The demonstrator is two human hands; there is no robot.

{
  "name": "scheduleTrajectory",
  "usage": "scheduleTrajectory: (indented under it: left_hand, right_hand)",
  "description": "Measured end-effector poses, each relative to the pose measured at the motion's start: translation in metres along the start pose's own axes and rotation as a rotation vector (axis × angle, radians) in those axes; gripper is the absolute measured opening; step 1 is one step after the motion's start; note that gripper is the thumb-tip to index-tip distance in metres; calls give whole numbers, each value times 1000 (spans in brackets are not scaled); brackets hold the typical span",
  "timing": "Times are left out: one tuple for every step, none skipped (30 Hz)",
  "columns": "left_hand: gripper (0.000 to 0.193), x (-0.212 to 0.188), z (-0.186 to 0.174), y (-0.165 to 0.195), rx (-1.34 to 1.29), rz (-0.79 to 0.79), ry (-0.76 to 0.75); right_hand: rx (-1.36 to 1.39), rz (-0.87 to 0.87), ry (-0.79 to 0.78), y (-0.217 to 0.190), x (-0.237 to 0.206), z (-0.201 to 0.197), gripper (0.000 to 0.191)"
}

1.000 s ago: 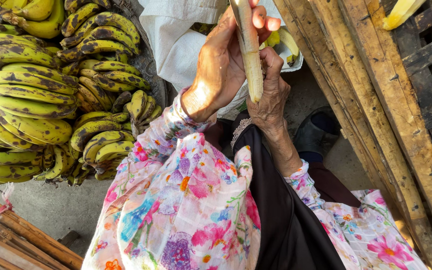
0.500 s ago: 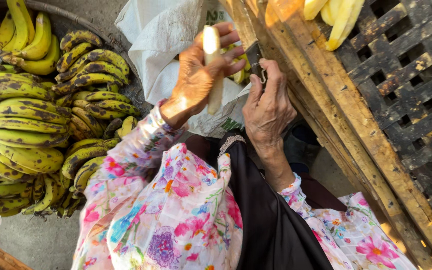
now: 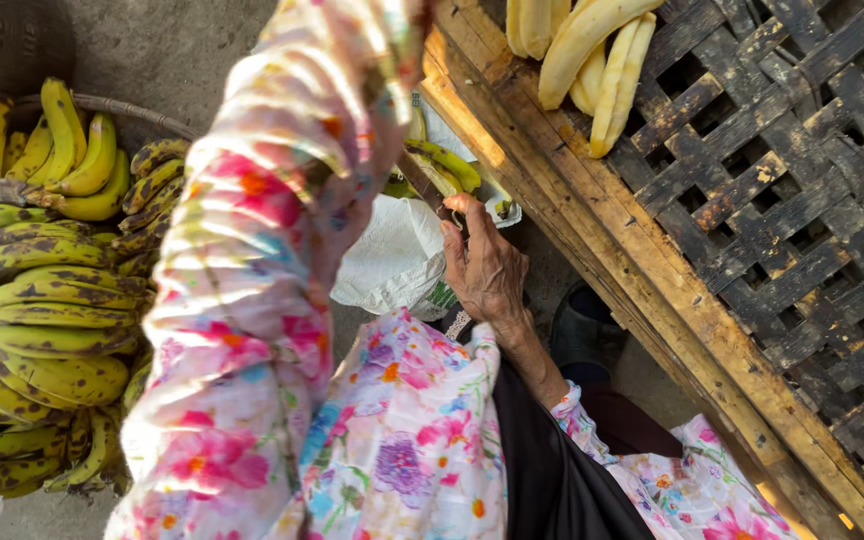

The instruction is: The person sits with unripe bananas on their lap and peels them one at a time using a small knife, cutting the peel and pulling it off by hand. Peeled bananas are set aside on a white sack while discarded peels accumulate nearby, and the person reaches to the pile to pick up the next banana.

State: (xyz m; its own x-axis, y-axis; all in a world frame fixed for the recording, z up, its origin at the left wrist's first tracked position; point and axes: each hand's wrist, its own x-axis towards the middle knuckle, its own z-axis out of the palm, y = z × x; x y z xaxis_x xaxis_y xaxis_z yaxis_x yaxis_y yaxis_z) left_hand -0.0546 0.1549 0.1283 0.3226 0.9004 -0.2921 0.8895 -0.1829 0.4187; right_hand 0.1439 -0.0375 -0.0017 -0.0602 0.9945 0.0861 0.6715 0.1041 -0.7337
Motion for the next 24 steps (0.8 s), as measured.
scheduleTrajectory:
  left_hand:
    - [32, -16, -2, -1, 17, -15, -17]
    - [33, -19, -2, -5, 33, -29, -37]
    - [33, -20, -8, -7, 34, -35, -42]
    - [33, -22, -6, -15, 43, -54, -61]
    - [33, -6, -5, -24, 53, -63, -64]
    - [33, -8, 1, -28, 59, -71, -67]
    - [33, -9, 6, -29, 65, -79, -72]
    - [33, -9, 10, -31, 74, -89, -72]
    - [33, -9, 13, -34, 77, -101, -77]
    - [33, -10, 15, -35, 80, -115, -82]
    - [33, -13, 18, -39, 85, -123, -84]
    - [34, -16, 19, -41, 82, -129, -81]
    - [34, -20, 19, -43, 82, -136, -84]
    - [34, -23, 20, -44, 83, -142, -85]
    - [34, -26, 20, -45, 86, -144, -82]
    - [34, -29, 21, -45, 88, -147, -84]
    - [34, -30, 23, -44, 88, -148, -83]
    - [34, -32, 26, -43, 93, -150, -81]
    - [35, -33, 28, -43, 102, -151, -82]
    - [35, -33, 31, -42, 110, -155, -84]
    - [35, -33, 34, -42, 112, -155, -80]
    - [35, -32, 37, -42, 118, -158, -80]
    - [35, -31, 39, -42, 123, -159, -82]
    - [35, -31, 42, -43, 127, -160, -82]
  right_hand:
    - [3, 22, -37, -2, 4, 1, 29]
    - [8, 31, -50, -2, 8, 8, 29]
    - [16, 39, -65, -4, 12, 12, 29]
    - [27, 48, -83, -3, 7, 26, 30]
    - [46, 41, -97, -4, 5, 25, 30]
    - [65, 33, -107, 0, 1, 25, 30]
    - [86, 26, -112, 4, -3, 24, 30]
    - [88, 39, -113, 6, -5, 23, 30]
    - [88, 50, -113, 8, -5, 22, 30]
    - [87, 59, -117, 9, -5, 21, 30]
    - [94, 67, -123, 7, -8, 20, 30]
    - [97, 78, -131, 6, -9, 20, 30]
    - [99, 87, -142, 3, -12, 20, 30]
    - [99, 79, -140, 2, -15, 21, 30]
    - [101, 69, -134, 1, -16, 23, 30]
    - [106, 56, -124, 3, -17, 25, 30]
    - [113, 64, -134, 5, -19, 27, 30]
    - [121, 75, -143, 9, -21, 29, 30]
    - [130, 88, -153, 12, -23, 32, 30]
    - [153, 61, -141, 16, -25, 35, 31]
    - [175, 36, -130, 20, -27, 38, 31]
    - [196, 11, -121, 24, -28, 41, 31]
    - [197, 43, -135, 27, -29, 43, 32]
    - [197, 74, -149, 30, -30, 45, 32]
